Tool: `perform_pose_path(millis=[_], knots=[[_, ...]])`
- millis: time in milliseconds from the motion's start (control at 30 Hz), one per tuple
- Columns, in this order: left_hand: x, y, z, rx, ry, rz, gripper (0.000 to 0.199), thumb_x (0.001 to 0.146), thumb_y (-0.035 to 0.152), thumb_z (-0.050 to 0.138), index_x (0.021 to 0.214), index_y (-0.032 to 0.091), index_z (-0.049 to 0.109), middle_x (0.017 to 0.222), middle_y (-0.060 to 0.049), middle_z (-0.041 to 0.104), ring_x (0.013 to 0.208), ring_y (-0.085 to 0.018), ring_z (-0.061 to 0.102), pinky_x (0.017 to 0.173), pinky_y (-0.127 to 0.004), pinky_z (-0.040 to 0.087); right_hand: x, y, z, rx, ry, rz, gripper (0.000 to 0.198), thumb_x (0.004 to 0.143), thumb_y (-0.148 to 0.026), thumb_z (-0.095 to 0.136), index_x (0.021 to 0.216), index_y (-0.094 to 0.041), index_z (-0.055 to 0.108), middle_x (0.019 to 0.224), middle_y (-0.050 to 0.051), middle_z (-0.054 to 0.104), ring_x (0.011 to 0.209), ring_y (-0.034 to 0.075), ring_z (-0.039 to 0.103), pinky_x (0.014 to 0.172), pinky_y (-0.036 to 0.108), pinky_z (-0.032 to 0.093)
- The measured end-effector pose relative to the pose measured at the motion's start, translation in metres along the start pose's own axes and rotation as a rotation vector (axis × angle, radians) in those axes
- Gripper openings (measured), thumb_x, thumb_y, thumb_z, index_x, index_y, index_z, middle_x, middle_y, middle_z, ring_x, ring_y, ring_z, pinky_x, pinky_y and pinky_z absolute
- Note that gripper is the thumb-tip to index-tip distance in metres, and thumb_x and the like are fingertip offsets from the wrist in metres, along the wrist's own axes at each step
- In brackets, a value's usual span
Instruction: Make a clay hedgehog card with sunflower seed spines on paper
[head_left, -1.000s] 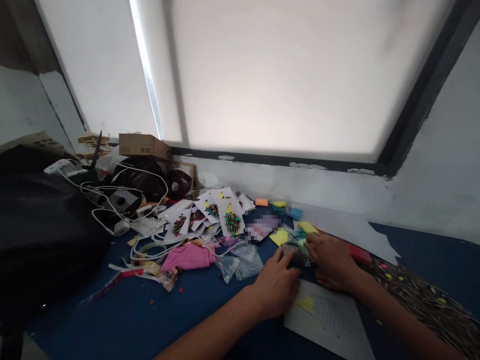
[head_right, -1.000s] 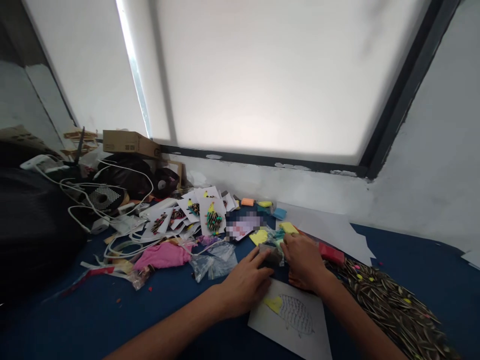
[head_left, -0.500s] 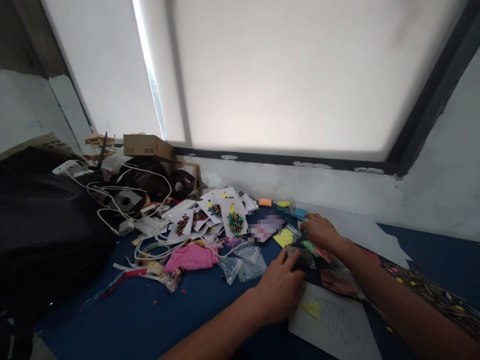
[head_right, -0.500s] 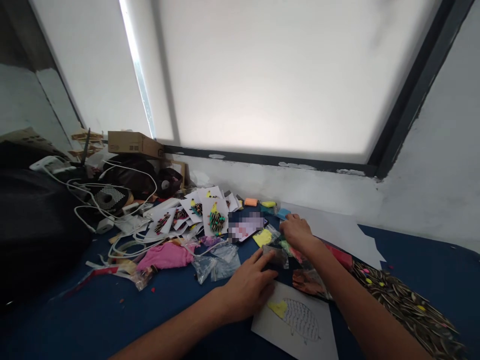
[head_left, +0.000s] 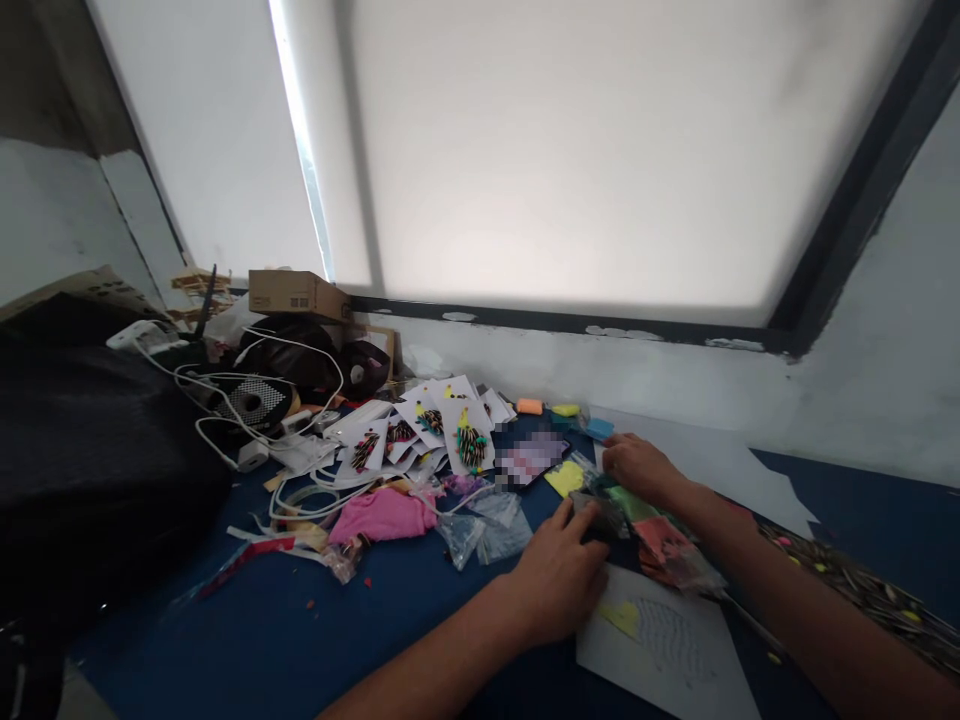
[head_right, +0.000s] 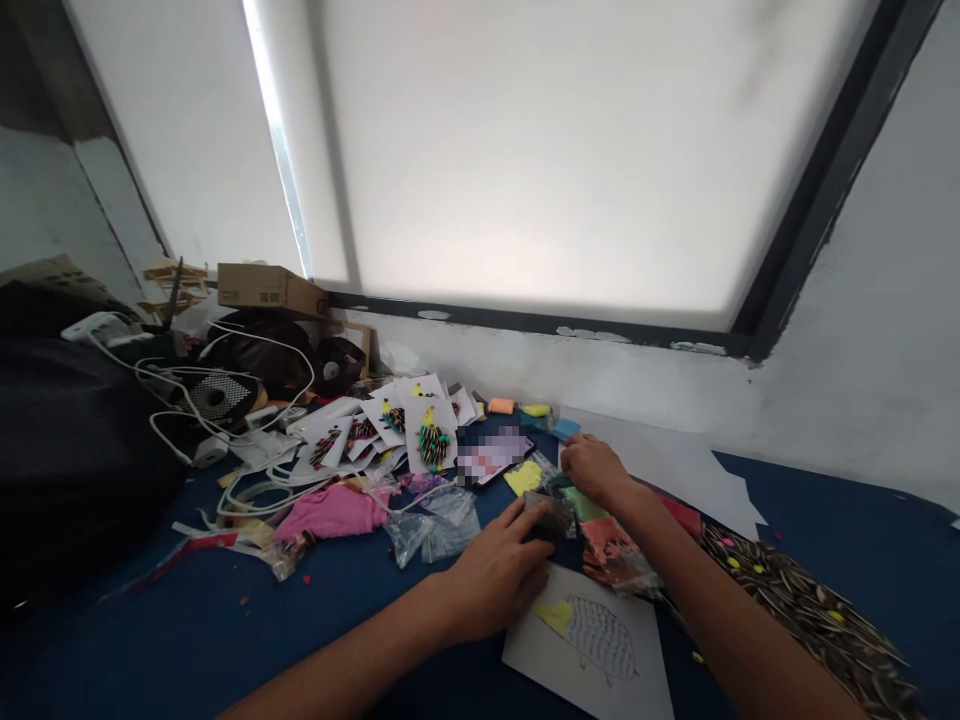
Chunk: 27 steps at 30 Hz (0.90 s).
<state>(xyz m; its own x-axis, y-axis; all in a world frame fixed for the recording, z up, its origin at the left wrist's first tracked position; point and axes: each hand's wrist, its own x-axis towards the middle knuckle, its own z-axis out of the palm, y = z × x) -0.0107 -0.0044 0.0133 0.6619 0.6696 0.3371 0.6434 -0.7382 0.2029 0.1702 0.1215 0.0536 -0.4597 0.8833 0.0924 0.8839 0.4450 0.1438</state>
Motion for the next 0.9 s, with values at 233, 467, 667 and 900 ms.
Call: perform_pose_path(millis=[233, 467, 667, 900], knots=[[0.001, -0.001, -0.002, -0.019, -0.030, 0.005, 0.028, 0.092, 0.022, 0.045, 0.105, 0.008, 0.065, 0.136, -0.020, 0.047, 0.137, -0.026, 0.030, 0.115, -0.046, 0.022, -0.015, 0.009, -0.027, 0.123, 0.145, 0.269, 0.032, 0.092, -0.034, 0.056, 0.120, -0.020, 0.056, 0.123, 0.008, 0.057, 0.100, 0.020, 0.060, 0.084, 0.042, 0.051], [0.000, -0.002, -0.002, -0.093, 0.010, -0.014, 0.027, 0.090, 0.019, 0.046, 0.109, 0.010, 0.064, 0.139, -0.018, 0.045, 0.136, -0.027, 0.033, 0.114, -0.045, 0.024, -0.068, 0.011, -0.052, 0.470, -0.077, 0.213, 0.029, 0.091, -0.030, 0.040, 0.075, -0.019, 0.061, 0.070, 0.003, 0.066, 0.062, 0.016, 0.063, 0.054, 0.025, 0.048], [-0.002, -0.004, 0.005, -0.193, 0.030, -0.116, 0.042, 0.088, 0.016, 0.047, 0.129, 0.010, 0.052, 0.150, -0.019, 0.028, 0.139, -0.029, 0.026, 0.111, -0.045, 0.029, -0.107, -0.010, -0.029, 0.586, -0.150, 0.162, 0.025, 0.078, -0.039, 0.052, 0.061, -0.022, 0.057, 0.060, 0.002, 0.062, 0.051, 0.016, 0.055, 0.045, 0.026, 0.038], [0.003, 0.002, -0.004, -0.430, 0.229, -0.214, 0.036, 0.082, 0.009, 0.052, 0.115, 0.014, 0.062, 0.132, -0.015, 0.051, 0.126, -0.027, 0.045, 0.106, -0.043, 0.035, -0.100, -0.027, -0.027, 0.560, 0.145, 0.272, 0.020, 0.082, -0.037, 0.045, 0.068, -0.024, 0.052, 0.068, 0.004, 0.063, 0.064, 0.021, 0.059, 0.057, 0.029, 0.039]])
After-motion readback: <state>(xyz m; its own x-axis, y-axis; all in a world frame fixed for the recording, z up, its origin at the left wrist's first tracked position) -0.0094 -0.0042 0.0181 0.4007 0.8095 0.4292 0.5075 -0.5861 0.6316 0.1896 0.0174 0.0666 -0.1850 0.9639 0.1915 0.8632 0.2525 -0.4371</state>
